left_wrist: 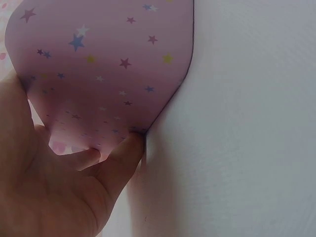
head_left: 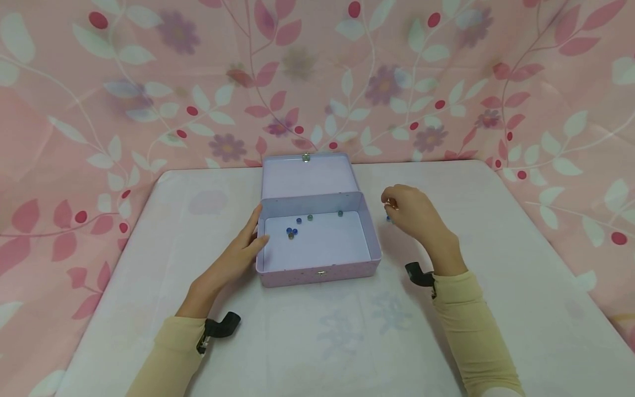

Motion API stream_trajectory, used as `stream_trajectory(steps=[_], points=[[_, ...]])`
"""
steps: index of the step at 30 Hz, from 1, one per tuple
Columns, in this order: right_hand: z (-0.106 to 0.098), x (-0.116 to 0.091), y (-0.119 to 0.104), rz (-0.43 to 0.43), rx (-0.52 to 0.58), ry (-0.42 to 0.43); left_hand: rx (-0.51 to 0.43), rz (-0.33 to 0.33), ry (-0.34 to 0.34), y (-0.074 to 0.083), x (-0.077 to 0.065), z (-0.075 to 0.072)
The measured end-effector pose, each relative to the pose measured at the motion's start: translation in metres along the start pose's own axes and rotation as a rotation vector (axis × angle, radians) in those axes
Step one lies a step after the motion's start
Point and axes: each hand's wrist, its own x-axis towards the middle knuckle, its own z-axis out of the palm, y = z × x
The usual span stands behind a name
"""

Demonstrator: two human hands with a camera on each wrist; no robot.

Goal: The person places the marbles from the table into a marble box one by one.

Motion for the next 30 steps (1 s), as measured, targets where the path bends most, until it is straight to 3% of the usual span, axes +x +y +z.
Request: stream_trajectory(steps=[14,25,30], points=[[0.009,0.001,-0.033,-0.141,0.068,-0.01,-0.024,0.0,-0.002,0.001,-0.001,0.0],[0.033,0.001,-0.055,-0.247,0.009,-0.111,-0.004,0.015,-0.006,0.003,0.0,-0.001],[0.046,0.0,-0.06,-0.254,-0.02,-0.181,-0.003,0.021,-0.006,0.003,0.001,-0.001]])
